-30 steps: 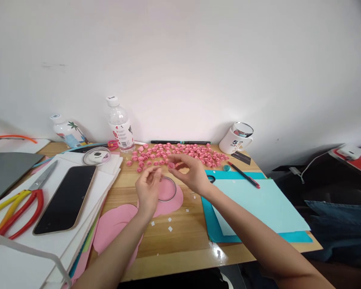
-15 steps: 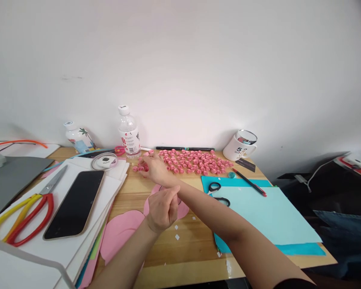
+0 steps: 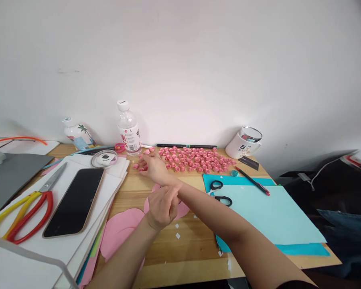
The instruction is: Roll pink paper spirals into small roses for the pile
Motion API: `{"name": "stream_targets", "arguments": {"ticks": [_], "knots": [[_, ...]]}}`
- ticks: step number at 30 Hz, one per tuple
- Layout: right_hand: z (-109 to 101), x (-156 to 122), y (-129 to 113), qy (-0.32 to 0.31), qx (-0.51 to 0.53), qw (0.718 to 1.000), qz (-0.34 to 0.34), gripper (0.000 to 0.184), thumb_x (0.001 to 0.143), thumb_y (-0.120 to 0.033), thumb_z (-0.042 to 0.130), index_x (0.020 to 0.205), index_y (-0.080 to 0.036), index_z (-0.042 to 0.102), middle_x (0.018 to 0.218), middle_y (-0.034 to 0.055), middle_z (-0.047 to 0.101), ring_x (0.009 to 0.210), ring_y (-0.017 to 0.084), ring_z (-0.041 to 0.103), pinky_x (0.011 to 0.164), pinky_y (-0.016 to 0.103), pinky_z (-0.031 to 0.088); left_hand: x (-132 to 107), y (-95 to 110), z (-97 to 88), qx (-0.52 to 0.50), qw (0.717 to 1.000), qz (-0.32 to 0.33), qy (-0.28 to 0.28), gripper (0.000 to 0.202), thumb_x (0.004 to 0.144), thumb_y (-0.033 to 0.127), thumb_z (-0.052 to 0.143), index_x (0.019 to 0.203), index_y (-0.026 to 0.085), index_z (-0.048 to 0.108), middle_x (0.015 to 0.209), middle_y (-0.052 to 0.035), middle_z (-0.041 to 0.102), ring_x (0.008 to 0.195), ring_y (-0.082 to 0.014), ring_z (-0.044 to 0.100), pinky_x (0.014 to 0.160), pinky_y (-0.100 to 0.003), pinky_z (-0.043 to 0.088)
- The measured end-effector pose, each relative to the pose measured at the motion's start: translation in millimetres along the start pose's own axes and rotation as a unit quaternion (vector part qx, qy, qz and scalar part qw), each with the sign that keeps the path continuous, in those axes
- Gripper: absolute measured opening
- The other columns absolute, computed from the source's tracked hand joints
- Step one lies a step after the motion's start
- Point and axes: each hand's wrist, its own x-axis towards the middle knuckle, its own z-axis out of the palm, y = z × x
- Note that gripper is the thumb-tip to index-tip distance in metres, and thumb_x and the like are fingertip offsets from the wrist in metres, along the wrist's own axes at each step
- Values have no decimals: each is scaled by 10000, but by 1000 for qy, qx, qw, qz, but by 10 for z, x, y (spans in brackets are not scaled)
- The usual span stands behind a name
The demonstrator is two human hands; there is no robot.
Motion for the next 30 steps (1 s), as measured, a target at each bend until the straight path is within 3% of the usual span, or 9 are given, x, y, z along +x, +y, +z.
{"name": "stream_targets", "arguments": {"ticks": [3,7,9,11,13,16,20,24,30], "knots": [[-87,-15,65,22,39,999,-10,297,711,-268,673,990,-208,594,890,41,678,1021,252,472,832,372,321,10,12,5,13,1000,5,8,298,836,60,394,1114,106,492,609,-36,623,535,-125,586,517,-227,473],[-241,-66,164,97,70,992,-42,97,787,-197,592,869,-188,643,861,33,689,859,178,561,843,321,350,0,33,3,10,1000,12,2,298,833,64,413,1115,102,501,632,-48,644,531,-124,595,515,-223,474],[-348,-142,212,119,70,989,-56,83,791,-170,577,808,-189,656,829,27,685,811,161,574,806,288,373,-16,50,0,-1,1000,15,-2,305,828,66,428,1121,106,501,635,-46,646,538,-123,600,518,-218,474],[-476,-266,264,117,69,989,-61,102,798,-183,567,756,-187,659,747,18,674,761,150,577,741,259,392,-21,67,6,-10,1000,-26,7,302,833,74,430,1118,130,513,669,-45,652,576,-121,611,550,-214,482],[-612,-435,318,89,73,993,-19,139,815,-202,545,729,-173,651,666,9,652,632,130,562,621,236,396,1,69,22,-22,989,-136,49,290,847,84,417,1104,157,531,708,-38,642,584,-105,601,568,-208,479],[-776,-726,377,8,68,998,13,71,776,-158,573,751,-169,639,754,16,661,642,121,579,585,219,402,90,16,56,-90,921,-349,152,275,878,131,374,1108,174,518,741,-9,584,441,-46,477,449,-174,412],[-805,-1055,396,-56,33,994,83,116,731,-185,642,845,-166,633,863,49,630,618,119,588,592,242,423,188,-132,75,-168,819,-508,209,238,824,131,408,1027,169,525,749,12,536,441,-41,486,433,-171,416],[-627,-1215,433,-41,38,992,111,191,727,-200,644,913,-166,617,874,64,602,627,125,581,607,255,441,178,-220,87,-209,769,-561,223,313,723,67,417,1003,168,514,764,16,534,457,-64,546,429,-189,437],[-459,-1235,468,12,60,988,141,162,670,-82,573,809,-163,596,736,25,626,597,121,569,555,220,423,158,-206,133,-229,766,-561,215,286,711,100,445,981,171,511,765,18,526,455,-77,557,412,-198,433]]}}
